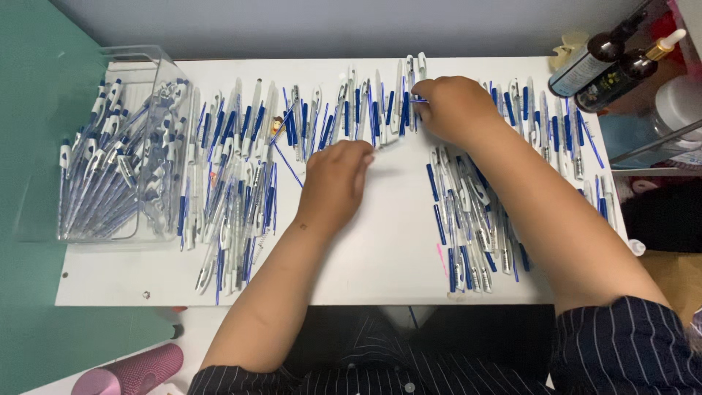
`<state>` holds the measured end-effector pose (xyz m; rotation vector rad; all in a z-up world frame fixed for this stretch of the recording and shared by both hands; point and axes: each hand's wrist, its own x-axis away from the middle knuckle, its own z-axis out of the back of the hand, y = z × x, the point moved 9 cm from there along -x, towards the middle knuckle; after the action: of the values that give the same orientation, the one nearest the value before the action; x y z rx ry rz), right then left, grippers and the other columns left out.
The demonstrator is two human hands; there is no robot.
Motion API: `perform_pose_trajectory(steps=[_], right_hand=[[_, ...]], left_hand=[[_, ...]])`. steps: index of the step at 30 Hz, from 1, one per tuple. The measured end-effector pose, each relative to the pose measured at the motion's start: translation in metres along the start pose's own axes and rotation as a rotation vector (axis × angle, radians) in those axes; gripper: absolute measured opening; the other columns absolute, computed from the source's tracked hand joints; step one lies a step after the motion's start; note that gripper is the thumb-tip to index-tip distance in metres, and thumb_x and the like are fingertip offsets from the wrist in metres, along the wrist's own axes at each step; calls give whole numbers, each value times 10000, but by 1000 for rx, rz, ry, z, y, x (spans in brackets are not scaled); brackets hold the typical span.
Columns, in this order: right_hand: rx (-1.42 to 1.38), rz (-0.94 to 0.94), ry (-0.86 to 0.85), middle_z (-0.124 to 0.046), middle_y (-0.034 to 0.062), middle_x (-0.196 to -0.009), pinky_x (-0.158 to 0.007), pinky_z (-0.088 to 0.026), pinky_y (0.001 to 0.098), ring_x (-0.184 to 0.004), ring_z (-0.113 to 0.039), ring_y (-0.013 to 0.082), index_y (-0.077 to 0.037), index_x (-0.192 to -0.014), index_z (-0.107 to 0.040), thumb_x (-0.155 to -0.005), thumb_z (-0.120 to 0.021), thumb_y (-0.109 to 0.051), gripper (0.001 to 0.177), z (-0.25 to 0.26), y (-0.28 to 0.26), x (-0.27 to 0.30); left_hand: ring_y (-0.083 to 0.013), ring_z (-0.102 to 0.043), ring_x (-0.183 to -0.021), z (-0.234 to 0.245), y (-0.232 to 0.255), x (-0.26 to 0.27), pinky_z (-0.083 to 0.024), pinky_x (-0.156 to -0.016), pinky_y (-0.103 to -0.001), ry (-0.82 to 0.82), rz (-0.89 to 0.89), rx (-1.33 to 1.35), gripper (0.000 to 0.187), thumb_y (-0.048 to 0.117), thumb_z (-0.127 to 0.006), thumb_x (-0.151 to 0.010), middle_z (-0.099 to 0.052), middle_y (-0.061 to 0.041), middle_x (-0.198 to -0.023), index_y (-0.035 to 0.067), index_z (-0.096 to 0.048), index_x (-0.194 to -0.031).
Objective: The person assembles pens by hand, inserting blue ink refills into white and blue pen barrels and snapping the components together.
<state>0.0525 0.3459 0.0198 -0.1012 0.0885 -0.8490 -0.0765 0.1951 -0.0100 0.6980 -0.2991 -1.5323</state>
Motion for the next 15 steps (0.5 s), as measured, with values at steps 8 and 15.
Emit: perform_pose_trajectory(steps=[8,15], right_hand=[[-45,-136,-31,-779,173,-1000,-786,-604,494,-953,-755,360,-68,-1243,-764,-907,-707,-146,349,-22,23,-11],[-321,-106,61,-733,167,-798,-692,-587,459,-785,-737,363,-23,-1152,-790,-935,-703,-86,242,6,8,13]], left_hand=[[-335,-702,-1033,2,0,-2,-535,-955,-474,8,90,180,252,272,-505,-1082,-714,-132,-1030,102,-676,-1157],[-289,-709,-983,8,0,-4,-560,-898,-422,-19,181,242,273,260,-492,-1082,-719,-133,-995,84,-684,-1165]])
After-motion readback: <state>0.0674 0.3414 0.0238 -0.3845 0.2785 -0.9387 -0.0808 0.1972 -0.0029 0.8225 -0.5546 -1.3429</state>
